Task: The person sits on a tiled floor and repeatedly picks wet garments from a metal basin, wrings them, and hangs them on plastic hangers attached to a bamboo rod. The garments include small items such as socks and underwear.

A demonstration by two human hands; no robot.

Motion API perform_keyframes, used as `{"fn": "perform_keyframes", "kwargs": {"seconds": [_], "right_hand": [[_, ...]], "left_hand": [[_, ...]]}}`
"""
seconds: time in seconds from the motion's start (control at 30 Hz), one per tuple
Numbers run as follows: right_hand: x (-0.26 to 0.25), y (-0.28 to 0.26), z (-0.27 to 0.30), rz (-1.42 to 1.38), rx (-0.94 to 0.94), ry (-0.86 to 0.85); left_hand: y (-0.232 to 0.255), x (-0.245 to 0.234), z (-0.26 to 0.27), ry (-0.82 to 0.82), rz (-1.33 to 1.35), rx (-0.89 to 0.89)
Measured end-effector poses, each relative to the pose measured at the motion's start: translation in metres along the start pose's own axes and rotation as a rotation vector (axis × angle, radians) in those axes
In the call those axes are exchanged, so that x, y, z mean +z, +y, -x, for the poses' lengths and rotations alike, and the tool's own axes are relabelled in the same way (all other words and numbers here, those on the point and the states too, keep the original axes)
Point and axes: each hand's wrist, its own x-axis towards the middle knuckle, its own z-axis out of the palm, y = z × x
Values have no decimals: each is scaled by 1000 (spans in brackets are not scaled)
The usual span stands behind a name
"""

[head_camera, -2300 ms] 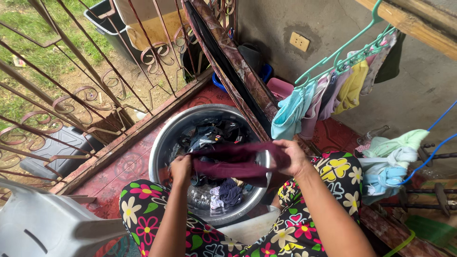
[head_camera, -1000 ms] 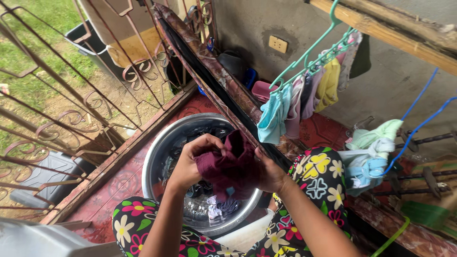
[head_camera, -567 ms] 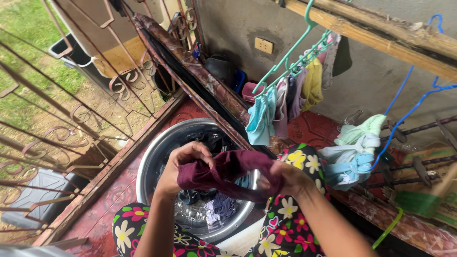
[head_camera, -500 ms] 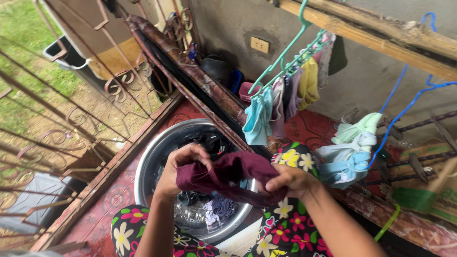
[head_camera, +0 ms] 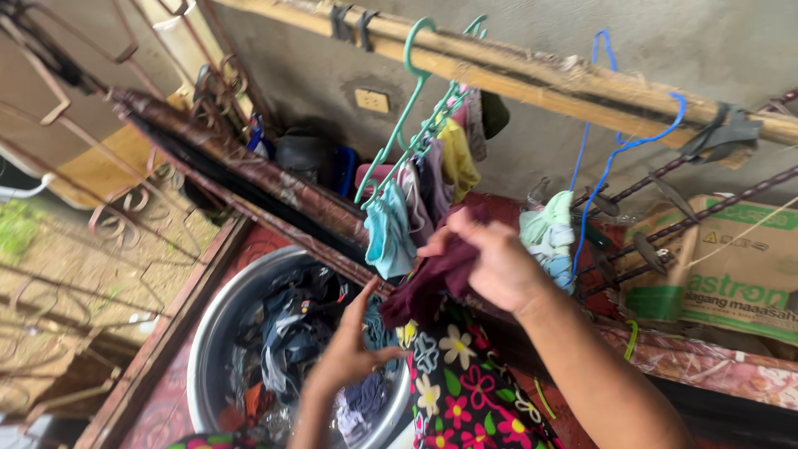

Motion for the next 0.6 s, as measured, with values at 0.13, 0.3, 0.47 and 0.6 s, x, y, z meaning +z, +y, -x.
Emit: {"fn": "perform_keyframes", "kwargs": {"seconds": [0.13,0.3,0.47,0.6], "right_hand": [[11,12,-4,61,-5,-200],[-30,2,-19,55,-184,-332],[-106,-42,-54,484,-579,258],[-164,-54,-74,992,-843,614]], "left_hand": [[38,95,-47,260,148,399],[22,150,-143,589,-215,325],[14,151,-198,333,-443,226],[22,150,-228,435,-648,479]]}}
